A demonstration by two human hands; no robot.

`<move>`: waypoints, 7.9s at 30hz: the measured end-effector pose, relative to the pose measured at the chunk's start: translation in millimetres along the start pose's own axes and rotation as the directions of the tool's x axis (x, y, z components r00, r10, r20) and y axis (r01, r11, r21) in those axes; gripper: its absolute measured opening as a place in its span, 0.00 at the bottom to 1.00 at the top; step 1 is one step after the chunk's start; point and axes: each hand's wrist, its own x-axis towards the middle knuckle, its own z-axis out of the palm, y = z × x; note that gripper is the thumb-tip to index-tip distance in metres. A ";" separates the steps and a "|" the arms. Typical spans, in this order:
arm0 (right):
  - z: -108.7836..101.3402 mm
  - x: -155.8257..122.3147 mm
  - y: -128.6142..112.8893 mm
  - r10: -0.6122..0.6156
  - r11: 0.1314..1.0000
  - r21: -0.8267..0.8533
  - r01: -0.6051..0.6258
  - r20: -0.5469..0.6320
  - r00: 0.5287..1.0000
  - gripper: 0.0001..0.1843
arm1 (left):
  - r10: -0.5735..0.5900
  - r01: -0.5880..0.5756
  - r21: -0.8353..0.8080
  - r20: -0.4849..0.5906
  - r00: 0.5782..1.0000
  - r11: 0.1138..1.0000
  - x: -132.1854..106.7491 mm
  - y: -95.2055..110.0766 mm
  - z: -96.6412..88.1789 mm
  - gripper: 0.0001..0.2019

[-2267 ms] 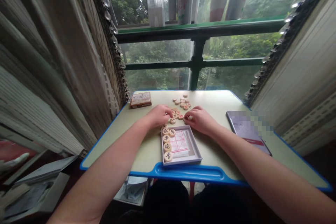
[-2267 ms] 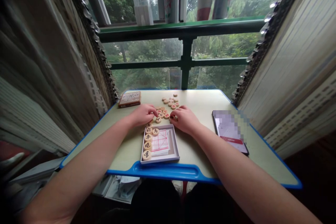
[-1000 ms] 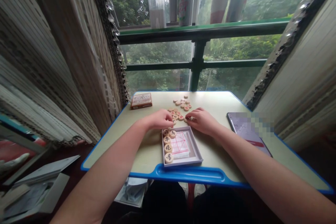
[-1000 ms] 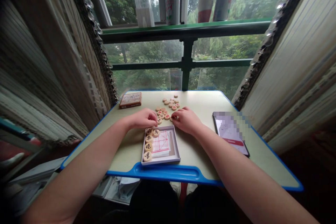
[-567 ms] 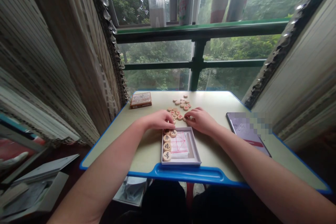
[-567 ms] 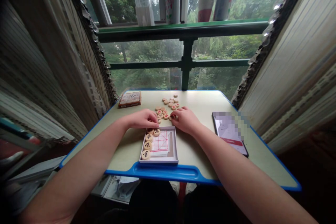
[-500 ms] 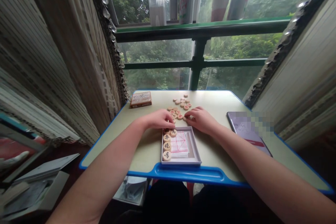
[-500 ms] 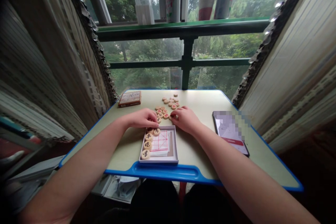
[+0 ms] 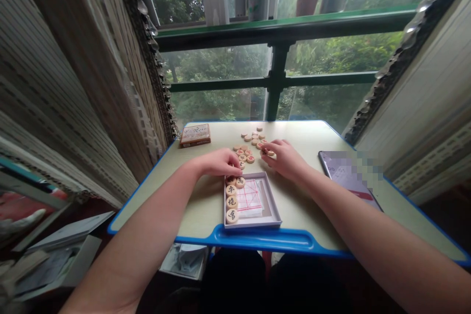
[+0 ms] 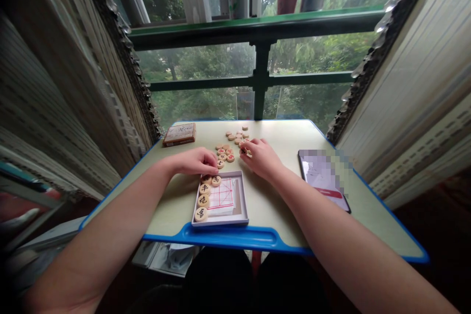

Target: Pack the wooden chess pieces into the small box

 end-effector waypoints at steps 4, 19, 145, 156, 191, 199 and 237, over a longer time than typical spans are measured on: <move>-3.3 -0.4 -4.2 -0.010 1.000 0.025 0.009 0.019 1.000 0.07 | -0.017 0.016 -0.020 -0.026 1.000 1.000 -0.1 0.1 0.3 0.13; -12.3 -16.9 -36.2 -0.319 0.939 0.136 0.315 0.004 0.948 0.10 | -0.013 0.021 -0.141 0.054 0.998 0.990 0.3 -5.7 -5.4 0.16; -3.1 -23.4 -54.1 -0.398 0.917 0.082 0.391 0.101 0.912 0.11 | -0.106 0.090 0.180 0.082 0.991 0.980 -17.6 11.1 -20.3 0.12; -4.8 -23.3 -55.2 -0.396 0.918 0.083 0.388 0.109 0.912 0.12 | -0.130 0.111 0.179 0.102 0.986 0.978 -16.9 7.6 -20.9 0.13; -6.5 -23.7 -56.7 -0.379 0.925 0.061 0.374 0.161 0.911 0.10 | -0.159 0.140 0.150 0.117 0.980 0.979 -17.5 3.2 -19.5 0.16; -5.8 -24.1 -55.9 -0.380 0.925 0.078 0.372 0.151 0.913 0.09 | -0.160 0.143 0.149 0.110 0.981 0.978 -18.1 5.1 -19.5 0.16; -10.7 -28.1 -61.6 -0.578 0.807 0.196 0.557 0.062 0.814 0.06 | -0.158 0.142 0.141 0.109 0.981 0.980 -18.2 7.5 -19.9 0.15</move>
